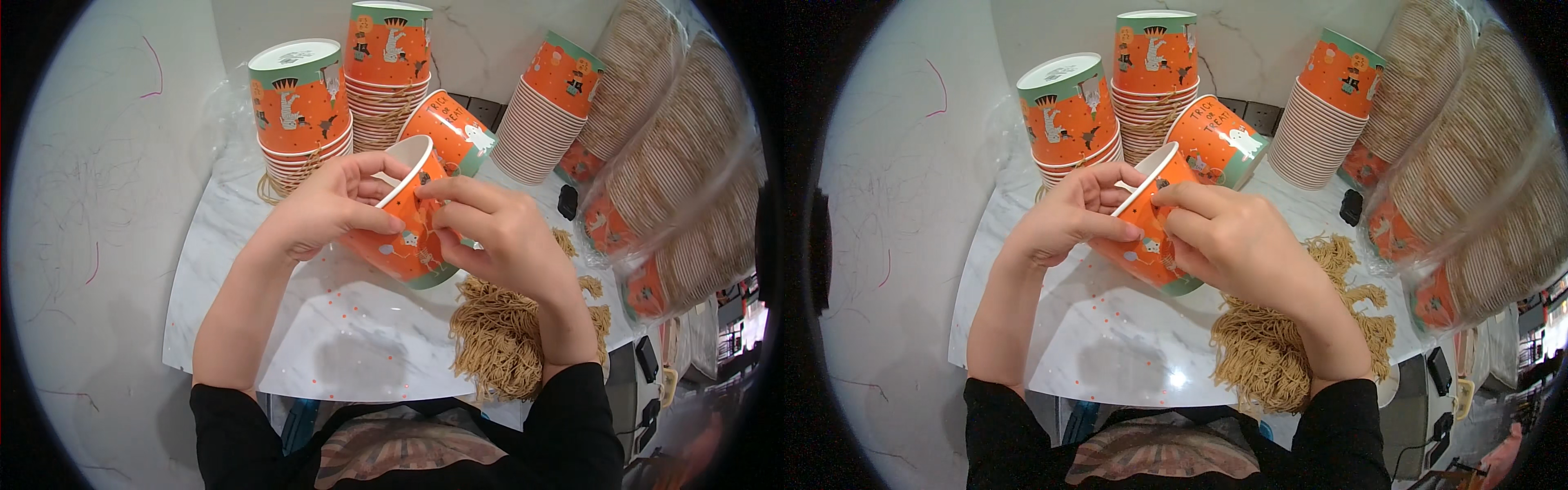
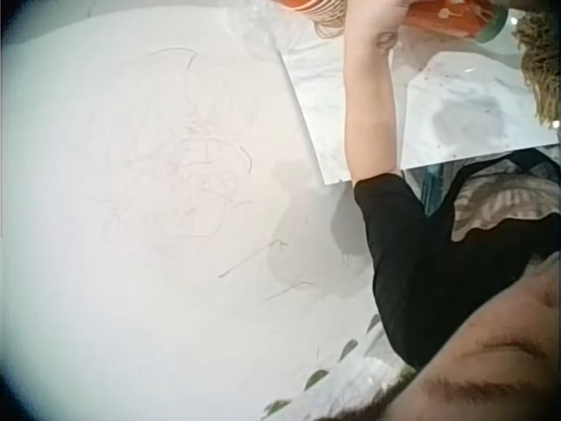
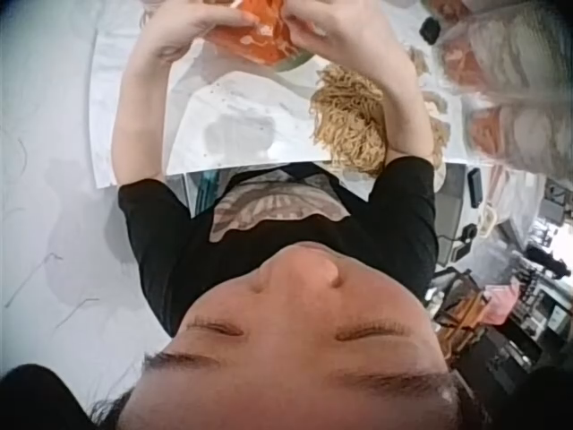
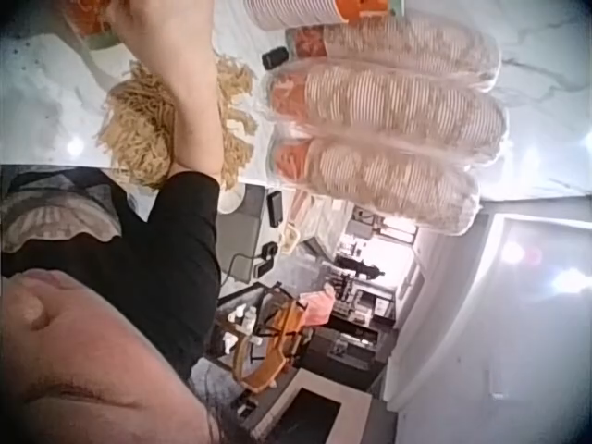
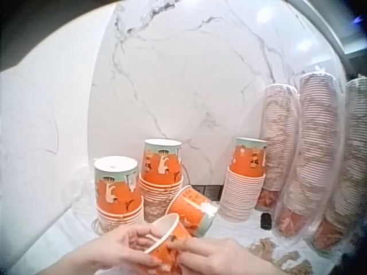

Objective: Threading string through pre-punched holes in paper cups to assemble handles.

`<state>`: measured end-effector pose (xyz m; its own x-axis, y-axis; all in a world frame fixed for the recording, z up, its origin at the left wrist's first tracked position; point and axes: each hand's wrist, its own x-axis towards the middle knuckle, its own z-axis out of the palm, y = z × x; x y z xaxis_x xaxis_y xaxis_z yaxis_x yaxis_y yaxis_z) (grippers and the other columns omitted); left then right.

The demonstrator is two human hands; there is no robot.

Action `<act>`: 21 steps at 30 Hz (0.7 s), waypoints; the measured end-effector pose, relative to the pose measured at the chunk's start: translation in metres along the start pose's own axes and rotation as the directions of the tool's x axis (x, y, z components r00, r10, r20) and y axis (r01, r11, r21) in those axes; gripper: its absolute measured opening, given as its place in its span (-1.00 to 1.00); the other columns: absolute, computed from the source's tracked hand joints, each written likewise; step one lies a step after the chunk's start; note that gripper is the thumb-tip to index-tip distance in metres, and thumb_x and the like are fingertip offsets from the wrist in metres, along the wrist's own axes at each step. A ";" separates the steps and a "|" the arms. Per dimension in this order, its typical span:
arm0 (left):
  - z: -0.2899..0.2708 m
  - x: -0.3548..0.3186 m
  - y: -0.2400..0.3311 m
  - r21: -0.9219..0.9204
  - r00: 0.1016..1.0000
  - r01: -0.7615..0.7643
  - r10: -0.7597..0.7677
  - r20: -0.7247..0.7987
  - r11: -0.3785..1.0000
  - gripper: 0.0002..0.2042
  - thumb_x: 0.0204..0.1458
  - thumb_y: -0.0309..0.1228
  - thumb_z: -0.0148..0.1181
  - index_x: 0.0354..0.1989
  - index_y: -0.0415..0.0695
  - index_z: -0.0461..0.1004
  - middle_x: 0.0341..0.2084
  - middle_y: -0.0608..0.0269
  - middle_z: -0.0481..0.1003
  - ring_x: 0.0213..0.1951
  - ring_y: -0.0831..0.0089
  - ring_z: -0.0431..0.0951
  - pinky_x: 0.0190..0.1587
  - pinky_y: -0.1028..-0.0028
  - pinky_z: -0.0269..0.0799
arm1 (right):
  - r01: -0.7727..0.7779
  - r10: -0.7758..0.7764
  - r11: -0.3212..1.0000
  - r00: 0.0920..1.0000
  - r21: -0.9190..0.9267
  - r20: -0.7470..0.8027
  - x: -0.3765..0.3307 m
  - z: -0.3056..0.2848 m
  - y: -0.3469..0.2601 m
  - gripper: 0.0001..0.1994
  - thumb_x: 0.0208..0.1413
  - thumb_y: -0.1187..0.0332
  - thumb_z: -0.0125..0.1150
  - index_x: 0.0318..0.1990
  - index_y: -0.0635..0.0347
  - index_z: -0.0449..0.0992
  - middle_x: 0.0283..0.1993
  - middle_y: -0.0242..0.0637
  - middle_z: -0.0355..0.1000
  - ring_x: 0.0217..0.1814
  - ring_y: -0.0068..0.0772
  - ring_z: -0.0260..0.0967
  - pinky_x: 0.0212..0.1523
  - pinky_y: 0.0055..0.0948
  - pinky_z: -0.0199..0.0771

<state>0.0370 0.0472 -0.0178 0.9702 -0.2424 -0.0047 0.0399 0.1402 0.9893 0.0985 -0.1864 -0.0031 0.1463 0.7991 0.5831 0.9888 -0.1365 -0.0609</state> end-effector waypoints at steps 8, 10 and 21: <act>-0.001 0.002 -0.005 0.048 0.999 0.006 -0.004 -0.034 0.999 -0.77 -0.10 -0.64 0.36 -0.23 -0.22 0.52 -0.31 0.22 0.65 -0.26 0.57 0.64 -0.21 0.58 0.55 | -0.103 0.100 0.985 0.995 0.136 0.025 -0.001 -0.004 0.001 -0.87 -0.09 0.56 0.33 -0.36 0.21 0.52 -0.09 -0.35 0.57 -0.30 -0.36 0.57 -0.36 -0.46 0.56; -0.002 0.004 -0.008 0.049 0.999 0.010 -0.008 -0.044 0.999 -0.79 -0.09 -0.61 0.39 -0.28 -0.21 0.52 -0.35 0.24 0.65 -0.30 0.58 0.64 -0.25 0.59 0.53 | -0.138 0.143 0.971 0.990 0.193 -0.013 -0.001 -0.002 0.005 -0.88 -0.06 0.57 0.32 -0.34 0.25 0.53 -0.12 -0.31 0.57 -0.32 -0.43 0.56 -0.35 -0.51 0.56; 0.005 0.010 -0.018 0.005 0.988 -0.039 0.039 -0.147 0.999 -0.75 0.33 -0.24 0.13 -0.11 -0.19 0.55 -0.21 0.35 0.61 -0.21 0.71 0.58 -0.16 0.60 0.53 | -0.098 0.121 0.991 0.951 0.097 -0.284 0.003 0.018 0.010 -0.84 -0.07 0.54 0.36 -0.34 0.22 0.48 -0.34 -0.33 0.47 -0.47 -0.32 0.51 -0.48 -0.45 0.49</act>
<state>0.0445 0.0377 -0.0349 0.9956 -0.0931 0.0128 0.0008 0.1448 0.9895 0.1093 -0.1745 -0.0168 0.2504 0.5776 0.7769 0.9681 -0.1566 -0.1956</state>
